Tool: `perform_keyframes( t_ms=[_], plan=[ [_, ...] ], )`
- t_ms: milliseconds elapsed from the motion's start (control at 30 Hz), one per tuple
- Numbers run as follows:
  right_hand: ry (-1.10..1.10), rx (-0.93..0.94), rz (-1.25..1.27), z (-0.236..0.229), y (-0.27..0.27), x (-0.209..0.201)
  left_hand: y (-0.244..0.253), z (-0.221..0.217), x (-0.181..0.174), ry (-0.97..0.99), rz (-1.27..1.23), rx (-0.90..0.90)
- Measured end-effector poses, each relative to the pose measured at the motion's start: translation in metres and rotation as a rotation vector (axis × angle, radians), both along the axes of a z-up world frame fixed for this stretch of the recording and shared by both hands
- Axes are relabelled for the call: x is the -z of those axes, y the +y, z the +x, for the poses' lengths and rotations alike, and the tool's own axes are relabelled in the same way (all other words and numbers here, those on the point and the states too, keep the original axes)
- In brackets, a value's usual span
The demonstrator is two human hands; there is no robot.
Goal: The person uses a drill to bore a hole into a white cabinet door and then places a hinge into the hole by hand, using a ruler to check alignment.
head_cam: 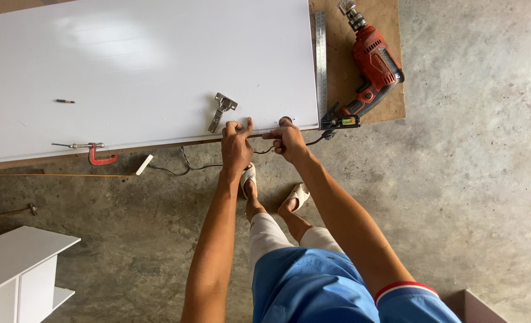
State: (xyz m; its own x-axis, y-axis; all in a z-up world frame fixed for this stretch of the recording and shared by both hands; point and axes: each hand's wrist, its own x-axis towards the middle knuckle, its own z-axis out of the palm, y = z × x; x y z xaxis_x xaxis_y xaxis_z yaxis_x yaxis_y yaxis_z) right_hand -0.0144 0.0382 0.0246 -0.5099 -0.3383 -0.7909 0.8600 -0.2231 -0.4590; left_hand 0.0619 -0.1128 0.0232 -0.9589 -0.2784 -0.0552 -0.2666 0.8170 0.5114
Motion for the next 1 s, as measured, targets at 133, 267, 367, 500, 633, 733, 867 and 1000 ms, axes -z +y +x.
perform_keyframes(
  t_ms=[133,267,367,500,633,733,867,1000],
  plan=[
    [0.056,-0.102,0.1,0.005,0.01,-0.002,0.0,0.0,0.001,-0.003,0.019,-0.008],
    [0.274,-0.177,0.208,0.021,0.015,-0.001,-0.002,-0.001,0.001,-0.002,0.021,0.004],
    [0.348,-0.216,0.252,0.025,0.015,-0.005,-0.002,0.0,0.001,0.009,0.027,0.01],
    [0.364,-0.212,0.311,0.025,0.01,-0.015,-0.002,-0.002,-0.004,0.019,0.039,0.002],
    [0.491,-0.425,0.567,0.024,0.003,-0.021,-0.003,-0.002,-0.007,0.011,0.037,0.008],
    [0.523,-0.527,0.673,0.018,0.003,-0.024,-0.003,-0.004,-0.008,0.006,0.039,0.007],
    [0.561,-0.552,0.692,0.02,0.002,-0.028,-0.003,-0.004,-0.01,0.012,0.046,0.008],
    [0.55,-0.504,0.674,0.026,0.001,-0.027,-0.003,-0.004,-0.009,0.021,0.048,0.0]
  ],
)
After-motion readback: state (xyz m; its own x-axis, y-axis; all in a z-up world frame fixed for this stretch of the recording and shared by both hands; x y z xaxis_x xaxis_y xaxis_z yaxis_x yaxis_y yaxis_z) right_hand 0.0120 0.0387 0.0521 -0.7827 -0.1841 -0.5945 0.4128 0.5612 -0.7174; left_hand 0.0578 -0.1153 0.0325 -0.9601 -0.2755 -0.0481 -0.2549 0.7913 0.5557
